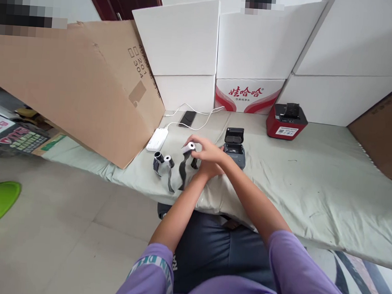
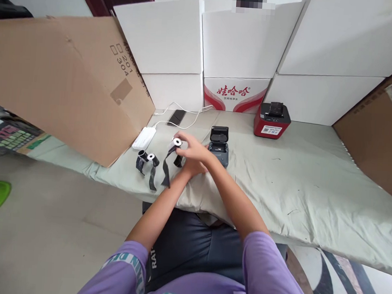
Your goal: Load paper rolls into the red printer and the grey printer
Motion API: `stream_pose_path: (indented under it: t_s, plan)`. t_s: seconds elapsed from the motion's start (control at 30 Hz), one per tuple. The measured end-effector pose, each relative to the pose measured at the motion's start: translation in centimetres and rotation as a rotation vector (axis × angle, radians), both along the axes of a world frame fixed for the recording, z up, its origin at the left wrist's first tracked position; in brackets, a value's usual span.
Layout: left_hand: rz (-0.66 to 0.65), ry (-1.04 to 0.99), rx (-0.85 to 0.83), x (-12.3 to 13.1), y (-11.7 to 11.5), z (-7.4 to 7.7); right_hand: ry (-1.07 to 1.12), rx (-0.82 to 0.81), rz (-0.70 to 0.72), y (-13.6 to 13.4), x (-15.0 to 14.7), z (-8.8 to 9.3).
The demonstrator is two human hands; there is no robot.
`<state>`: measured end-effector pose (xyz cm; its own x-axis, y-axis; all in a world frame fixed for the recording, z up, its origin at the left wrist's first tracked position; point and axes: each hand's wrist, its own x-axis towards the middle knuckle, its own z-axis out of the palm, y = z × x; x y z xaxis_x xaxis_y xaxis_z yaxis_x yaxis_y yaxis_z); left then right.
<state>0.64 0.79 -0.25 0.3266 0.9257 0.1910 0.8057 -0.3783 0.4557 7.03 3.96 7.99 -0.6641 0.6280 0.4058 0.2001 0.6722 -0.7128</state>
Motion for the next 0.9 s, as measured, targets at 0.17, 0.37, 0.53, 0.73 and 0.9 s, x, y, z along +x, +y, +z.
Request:
stream_pose_path:
  t_s: [0.17, 0.37, 0.53, 0.73, 0.9]
  plan:
    - [-0.041, -0.019, -0.033, 0.2, -0.4, 1.0, 0.455, -0.239, -0.139, -1.9, 8.4, 0.5]
    - [-0.033, -0.019, -0.041, -0.1, -0.2, 0.8, 0.623, -0.347, -0.303, -1.5, 13.5, -1.1]
    - [-0.019, 0.003, -0.064, -0.1, -0.2, 0.9, 0.657, -0.437, -0.298, -1.3, 13.8, -1.9]
    - [-0.021, 0.013, -0.071, -0.1, -0.2, 1.0, 0.684, -0.452, -0.326, -1.1, 13.6, -2.3]
    - [-0.020, 0.024, -0.066, -0.1, -0.3, 1.1, 0.676, -0.411, -0.433, -0.6, 13.7, -3.1]
